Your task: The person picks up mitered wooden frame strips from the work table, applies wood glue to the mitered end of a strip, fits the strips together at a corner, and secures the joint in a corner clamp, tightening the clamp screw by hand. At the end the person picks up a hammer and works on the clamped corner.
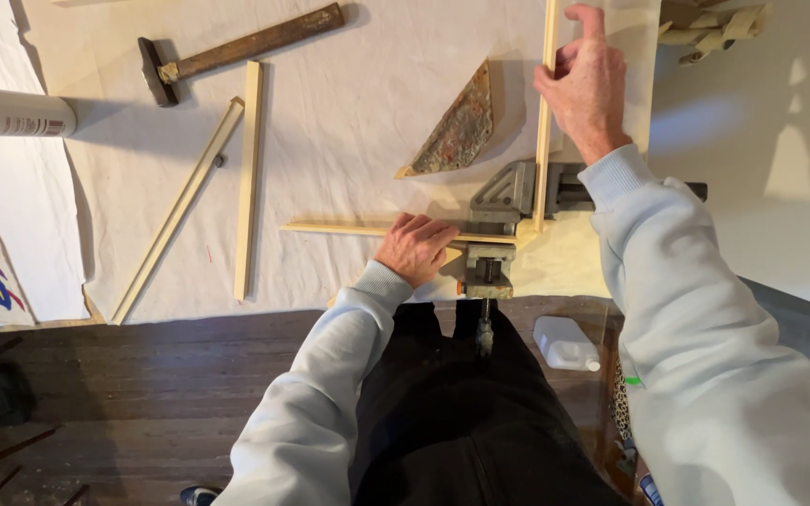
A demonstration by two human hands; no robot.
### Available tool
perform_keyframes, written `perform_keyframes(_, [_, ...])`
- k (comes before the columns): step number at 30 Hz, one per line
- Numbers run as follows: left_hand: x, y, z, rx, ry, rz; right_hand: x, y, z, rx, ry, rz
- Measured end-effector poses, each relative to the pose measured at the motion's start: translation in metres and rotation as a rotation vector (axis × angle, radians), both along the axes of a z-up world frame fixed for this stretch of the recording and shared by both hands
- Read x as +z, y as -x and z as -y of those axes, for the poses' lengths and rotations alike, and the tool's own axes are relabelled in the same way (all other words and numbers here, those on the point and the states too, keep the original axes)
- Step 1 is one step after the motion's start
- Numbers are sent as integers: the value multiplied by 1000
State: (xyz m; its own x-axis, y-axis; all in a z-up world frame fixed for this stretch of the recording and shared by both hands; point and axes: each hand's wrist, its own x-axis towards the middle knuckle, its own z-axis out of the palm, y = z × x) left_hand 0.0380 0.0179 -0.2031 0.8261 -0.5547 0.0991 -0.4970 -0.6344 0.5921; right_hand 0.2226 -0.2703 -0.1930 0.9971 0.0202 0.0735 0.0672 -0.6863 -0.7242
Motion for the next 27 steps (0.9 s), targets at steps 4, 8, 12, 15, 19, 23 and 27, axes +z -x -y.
perform_keyframes(4, [21,-11,-3,-8,32,33,-4,-1,2,-2,26,18])
perform_keyframes(8, [41,-36,-1,130,123,8,-8,2,2,16,92,47])
perform_keyframes(12, [43,-83,17,446,175,134,-8,2,0,24,191,37])
perform_keyframes(15, [-14,-102,21,511,377,-312,-16,6,3,45,256,114])
perform_keyframes(19, [-17,-110,19,520,463,-624,-19,6,4,-4,185,97])
perform_keyframes(23, [-1,-87,24,369,722,-823,-41,20,17,-43,-54,-15])
perform_keyframes(27, [24,-81,39,300,799,-1087,-33,15,19,-88,-291,-71])
